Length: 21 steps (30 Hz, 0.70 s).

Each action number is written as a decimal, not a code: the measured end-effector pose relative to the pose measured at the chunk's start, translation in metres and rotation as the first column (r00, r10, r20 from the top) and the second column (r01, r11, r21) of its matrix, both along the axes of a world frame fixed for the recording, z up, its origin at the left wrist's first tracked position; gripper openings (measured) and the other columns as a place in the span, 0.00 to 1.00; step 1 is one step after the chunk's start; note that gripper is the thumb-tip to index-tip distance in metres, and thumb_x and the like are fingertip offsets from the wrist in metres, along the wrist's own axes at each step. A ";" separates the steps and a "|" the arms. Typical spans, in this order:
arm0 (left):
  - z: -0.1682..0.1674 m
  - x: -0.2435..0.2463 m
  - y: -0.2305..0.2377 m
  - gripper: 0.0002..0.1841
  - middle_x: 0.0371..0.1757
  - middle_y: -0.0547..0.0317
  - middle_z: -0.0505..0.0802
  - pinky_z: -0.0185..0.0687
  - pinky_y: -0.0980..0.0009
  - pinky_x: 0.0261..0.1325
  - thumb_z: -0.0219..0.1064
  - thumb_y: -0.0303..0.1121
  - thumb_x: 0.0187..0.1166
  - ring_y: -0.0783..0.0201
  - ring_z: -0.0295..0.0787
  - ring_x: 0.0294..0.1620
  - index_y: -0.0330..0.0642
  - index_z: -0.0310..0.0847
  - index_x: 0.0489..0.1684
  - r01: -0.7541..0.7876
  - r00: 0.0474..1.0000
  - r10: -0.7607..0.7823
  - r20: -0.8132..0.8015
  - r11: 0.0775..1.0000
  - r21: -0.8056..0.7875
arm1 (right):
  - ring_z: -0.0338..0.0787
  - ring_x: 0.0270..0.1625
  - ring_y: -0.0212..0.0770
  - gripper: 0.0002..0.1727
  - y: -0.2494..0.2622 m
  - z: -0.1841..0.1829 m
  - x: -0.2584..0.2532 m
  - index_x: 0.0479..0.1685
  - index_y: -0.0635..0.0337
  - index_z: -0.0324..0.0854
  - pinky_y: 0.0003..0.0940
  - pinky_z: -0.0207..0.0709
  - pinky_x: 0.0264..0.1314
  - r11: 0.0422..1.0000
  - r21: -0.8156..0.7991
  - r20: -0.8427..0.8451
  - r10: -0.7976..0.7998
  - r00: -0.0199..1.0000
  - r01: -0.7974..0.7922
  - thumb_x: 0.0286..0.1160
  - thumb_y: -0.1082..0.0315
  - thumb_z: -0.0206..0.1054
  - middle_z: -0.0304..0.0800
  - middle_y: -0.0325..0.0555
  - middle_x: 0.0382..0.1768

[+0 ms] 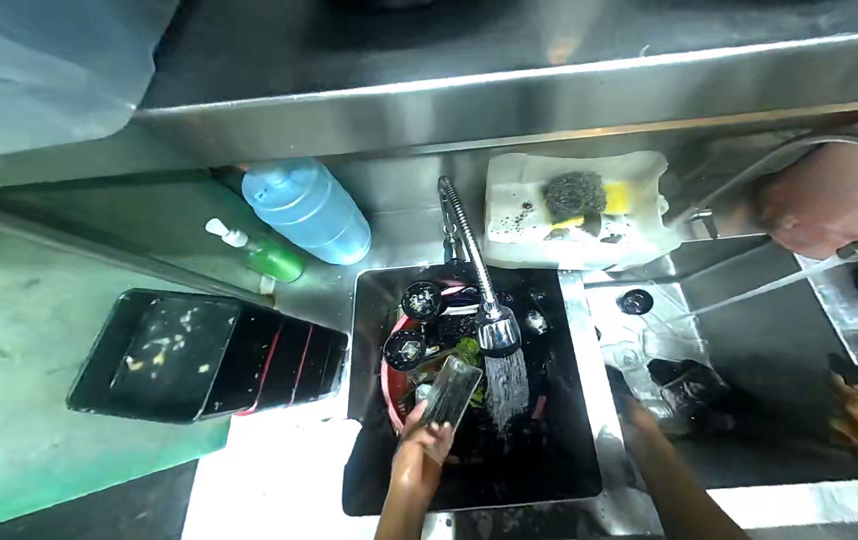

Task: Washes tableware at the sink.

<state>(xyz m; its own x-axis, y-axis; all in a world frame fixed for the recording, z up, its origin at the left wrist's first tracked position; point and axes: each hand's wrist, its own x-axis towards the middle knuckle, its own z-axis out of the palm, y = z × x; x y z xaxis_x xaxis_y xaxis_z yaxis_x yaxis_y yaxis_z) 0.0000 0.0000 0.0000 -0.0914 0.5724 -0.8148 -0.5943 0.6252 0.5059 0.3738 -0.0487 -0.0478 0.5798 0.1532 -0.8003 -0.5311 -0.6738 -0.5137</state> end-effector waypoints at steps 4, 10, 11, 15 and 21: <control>0.009 0.061 0.029 0.38 0.74 0.35 0.78 0.86 0.43 0.61 0.47 0.12 0.68 0.41 0.86 0.63 0.41 0.56 0.87 0.021 0.977 -0.039 0.212 0.996 0.084 | 0.87 0.56 0.55 0.27 0.022 0.046 0.003 0.82 0.66 0.65 0.56 0.81 0.58 0.943 0.045 0.439 0.278 0.854 -0.330 0.92 0.58 0.51 0.84 0.66 0.61; 0.035 0.147 0.046 0.25 0.64 0.36 0.88 0.86 0.48 0.63 0.37 0.41 0.94 0.45 0.90 0.61 0.32 0.66 0.76 0.166 0.911 -0.225 0.345 0.967 0.192 | 0.68 0.88 0.59 0.30 0.061 0.116 -0.086 0.85 0.56 0.71 0.58 0.61 0.89 0.331 -0.175 0.704 0.700 0.117 -0.927 0.84 0.56 0.59 0.68 0.59 0.86; 0.053 0.157 0.045 0.26 0.57 0.39 0.91 0.88 0.50 0.57 0.37 0.45 0.94 0.48 0.91 0.55 0.33 0.72 0.70 0.164 0.934 -0.205 0.293 0.973 0.161 | 0.63 0.91 0.58 0.32 0.062 0.125 -0.105 0.87 0.53 0.69 0.58 0.57 0.92 0.216 -0.205 0.638 0.769 0.037 -0.955 0.86 0.53 0.56 0.62 0.57 0.89; 0.141 0.167 0.049 0.31 0.73 0.31 0.79 0.78 0.51 0.71 0.22 0.43 0.95 0.44 0.82 0.69 0.27 0.55 0.83 0.216 0.958 -0.228 0.176 0.973 0.086 | 0.48 0.96 0.56 0.32 0.069 0.177 -0.140 0.93 0.65 0.53 0.57 0.41 0.96 -0.095 -0.082 0.425 0.897 -0.121 -0.992 0.90 0.67 0.47 0.47 0.55 0.95; 0.036 0.102 0.035 0.16 0.55 0.44 0.90 0.90 0.54 0.56 0.47 0.29 0.91 0.52 0.92 0.53 0.39 0.68 0.72 0.111 0.956 -0.163 0.245 0.971 0.214 | 0.39 0.98 0.54 0.34 0.102 0.091 -0.131 0.93 0.47 0.60 0.66 0.32 0.95 -0.019 -0.208 0.619 0.771 -0.147 -0.978 0.85 0.63 0.56 0.49 0.44 0.96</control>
